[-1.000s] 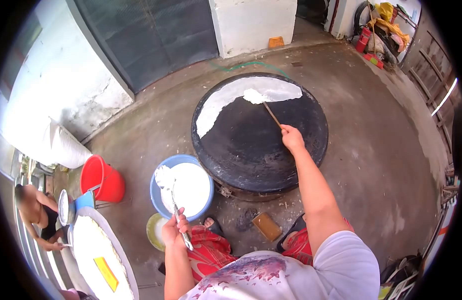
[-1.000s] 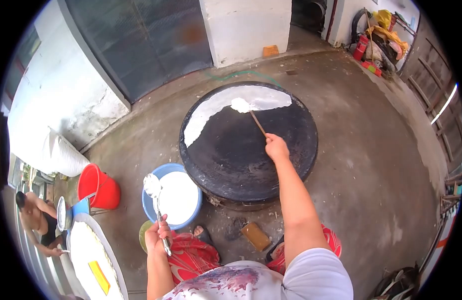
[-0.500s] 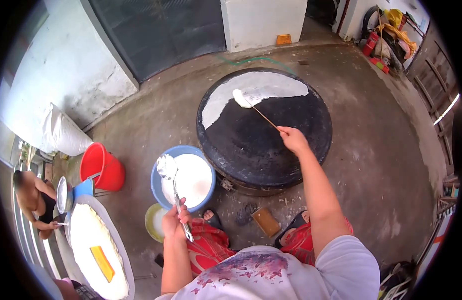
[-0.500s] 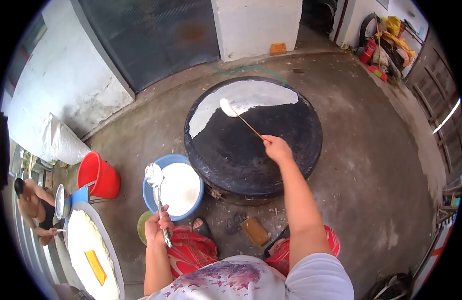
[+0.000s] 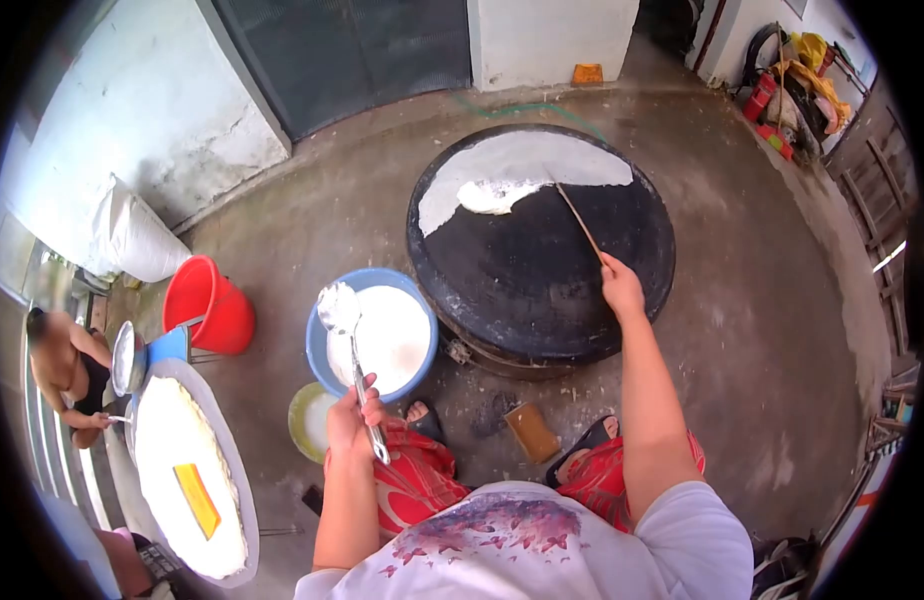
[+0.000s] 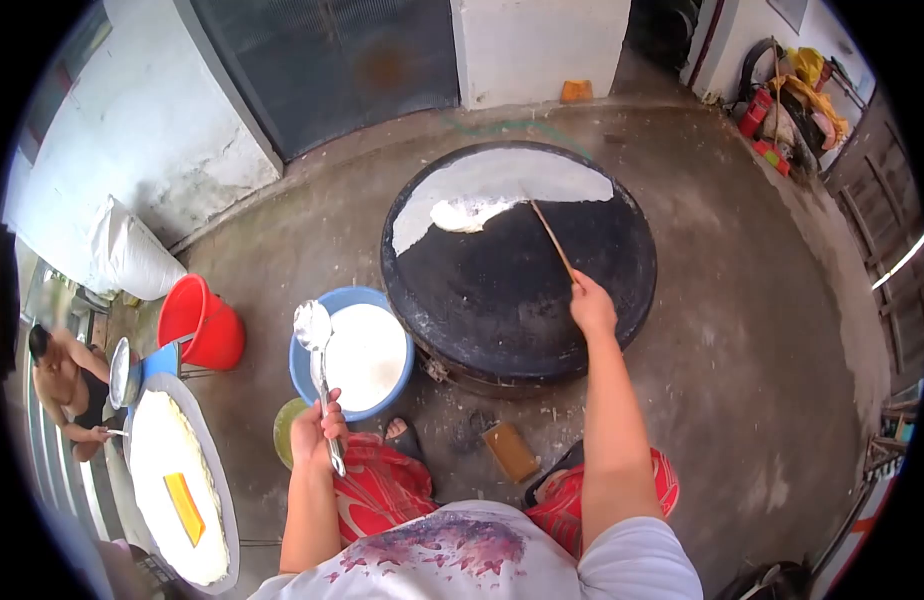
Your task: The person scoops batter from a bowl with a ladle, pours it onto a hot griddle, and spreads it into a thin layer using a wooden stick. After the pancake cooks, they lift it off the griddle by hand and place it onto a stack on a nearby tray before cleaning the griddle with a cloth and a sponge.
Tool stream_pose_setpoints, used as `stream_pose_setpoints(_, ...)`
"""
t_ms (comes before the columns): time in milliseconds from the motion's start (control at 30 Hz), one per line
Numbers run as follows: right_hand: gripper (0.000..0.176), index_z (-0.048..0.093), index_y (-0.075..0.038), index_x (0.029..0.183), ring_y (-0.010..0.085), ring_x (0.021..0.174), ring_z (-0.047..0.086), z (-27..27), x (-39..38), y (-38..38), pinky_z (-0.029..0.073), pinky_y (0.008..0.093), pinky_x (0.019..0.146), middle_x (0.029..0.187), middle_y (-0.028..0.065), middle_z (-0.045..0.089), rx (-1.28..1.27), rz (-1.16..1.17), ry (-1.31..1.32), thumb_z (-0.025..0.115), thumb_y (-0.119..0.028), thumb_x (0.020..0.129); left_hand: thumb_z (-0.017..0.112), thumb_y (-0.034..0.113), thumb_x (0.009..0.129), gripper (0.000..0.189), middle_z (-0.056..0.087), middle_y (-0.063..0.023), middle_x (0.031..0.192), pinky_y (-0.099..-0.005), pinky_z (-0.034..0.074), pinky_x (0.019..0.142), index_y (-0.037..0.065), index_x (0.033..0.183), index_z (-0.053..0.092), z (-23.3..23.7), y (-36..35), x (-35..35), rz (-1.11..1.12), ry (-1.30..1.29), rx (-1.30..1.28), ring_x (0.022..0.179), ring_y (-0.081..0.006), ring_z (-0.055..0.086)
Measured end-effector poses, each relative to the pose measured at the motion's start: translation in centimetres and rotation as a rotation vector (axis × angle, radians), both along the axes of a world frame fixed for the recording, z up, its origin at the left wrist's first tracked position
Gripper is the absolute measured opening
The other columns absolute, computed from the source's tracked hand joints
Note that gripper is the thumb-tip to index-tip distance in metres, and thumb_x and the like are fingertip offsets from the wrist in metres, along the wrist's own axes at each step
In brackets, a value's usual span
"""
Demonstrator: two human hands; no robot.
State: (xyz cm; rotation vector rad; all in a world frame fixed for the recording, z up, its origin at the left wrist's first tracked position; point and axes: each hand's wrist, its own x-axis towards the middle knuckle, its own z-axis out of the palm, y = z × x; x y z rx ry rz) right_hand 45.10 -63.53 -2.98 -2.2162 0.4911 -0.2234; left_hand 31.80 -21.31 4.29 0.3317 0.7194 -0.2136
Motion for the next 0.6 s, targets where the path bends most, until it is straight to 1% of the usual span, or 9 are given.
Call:
stream_pose_setpoints(33,0.028,0.057,-0.013,0.112,0.0245,0.096,0.058,-0.6,0.4,1.1,0.043,0.0309,0.083,0.102,0.0122,0.061,0.047,0.047,-0.077,0.048,-0.017,0.085,0.029,0.018,0.093,0.030,0.042,-0.0066,0.075,-0.0203,0.031,0.041,-0.005,0.108,0.041,0.1,0.0,0.1,-0.006,-0.009,0.019,0.052,-0.0101,0.035)
stream_pose_setpoints(133,0.027,0.059,-0.013,0.109,0.0258,0.094,0.058,0.9,1.1,4.6,0.043,0.0310,0.082,0.100,0.0139,0.061,0.018,0.309,0.035,0.049,-0.017,0.084,0.034,0.017,0.092,0.030,0.044,-0.0037,0.071,-0.0185,0.032,0.040,-0.006,0.109,0.045,0.6,-0.4,0.2,-0.004,0.027,0.035,0.050,-0.0079,0.036)
stream_pose_setpoints(233,0.027,0.059,-0.015,0.108,0.0258,0.092,0.059,2.7,0.2,3.2,0.044,0.0314,0.080,0.098,0.0140,0.061,0.033,0.415,0.107,0.050,-0.018,0.084,0.034,0.017,0.092,0.031,0.044,-0.0035,0.071,-0.0186,0.032,0.040,-0.006,0.109,0.045,0.7,-0.2,0.2,-0.010,0.036,0.026,0.050,-0.0079,0.036)
stream_pose_setpoints(300,0.027,0.059,-0.016,0.109,0.0264,0.093,0.058,2.8,0.3,2.7,0.045,0.0320,0.079,0.098,0.0139,0.061,0.074,0.369,0.126,0.050,-0.020,0.084,0.034,0.017,0.092,0.031,0.044,-0.0035,0.071,-0.0184,0.032,0.040,-0.006,0.109,0.045,0.4,-0.1,0.1,0.000,0.033,0.029,0.050,-0.0079,0.036)
stream_pose_setpoints(367,0.027,0.059,-0.017,0.109,0.0270,0.093,0.058,0.8,0.5,3.7,0.044,0.0326,0.080,0.098,0.0138,0.061,-0.055,0.147,0.068,0.050,-0.021,0.084,0.029,0.019,0.093,0.031,0.043,-0.0066,0.075,-0.0209,0.032,0.041,-0.005,0.108,0.042,-0.2,0.2,-0.1,-0.020,-0.027,-0.001,0.052,-0.0104,0.036)
stream_pose_setpoints(400,0.028,0.058,-0.017,0.110,0.0276,0.093,0.058,0.6,0.5,5.0,0.044,0.0330,0.080,0.098,0.0138,0.061,-0.032,0.252,0.018,0.050,-0.022,0.084,0.029,0.019,0.093,0.031,0.043,-0.0066,0.075,-0.0209,0.032,0.041,-0.005,0.108,0.042,0.0,0.2,-0.2,-0.016,-0.023,0.003,0.052,-0.0104,0.036)
stream_pose_setpoints(500,0.027,0.059,-0.017,0.109,0.0270,0.093,0.058,2.2,-0.2,6.2,0.044,0.0325,0.080,0.098,0.0125,0.061,-0.057,0.395,0.109,0.051,-0.021,0.083,0.029,0.019,0.093,0.031,0.043,-0.0067,0.074,-0.0209,0.032,0.041,-0.004,0.107,0.043,0.4,0.2,-0.2,-0.012,-0.007,-0.030,0.052,-0.0105,0.036)
stream_pose_setpoints(567,0.027,0.059,-0.016,0.109,0.0274,0.092,0.058,2.5,-0.7,4.4,0.044,0.0320,0.081,0.098,0.0123,0.062,0.032,0.393,0.105,0.051,-0.021,0.083,0.029,0.019,0.093,0.031,0.044,-0.0069,0.074,-0.0213,0.032,0.041,-0.005,0.107,0.043,0.2,0.4,-0.1,-0.022,-0.015,-0.020,0.052,-0.0105,0.037)
stream_pose_setpoints(600,0.027,0.060,-0.017,0.108,0.0268,0.092,0.058,4.5,-1.3,4.8,0.044,0.0316,0.080,0.099,0.0117,0.062,0.012,0.311,0.220,0.051,-0.020,0.083,0.029,0.019,0.093,0.031,0.044,-0.0069,0.074,-0.0213,0.032,0.041,-0.005,0.107,0.043,0.0,0.4,0.0,-0.017,-0.019,-0.026,0.052,-0.0105,0.037)
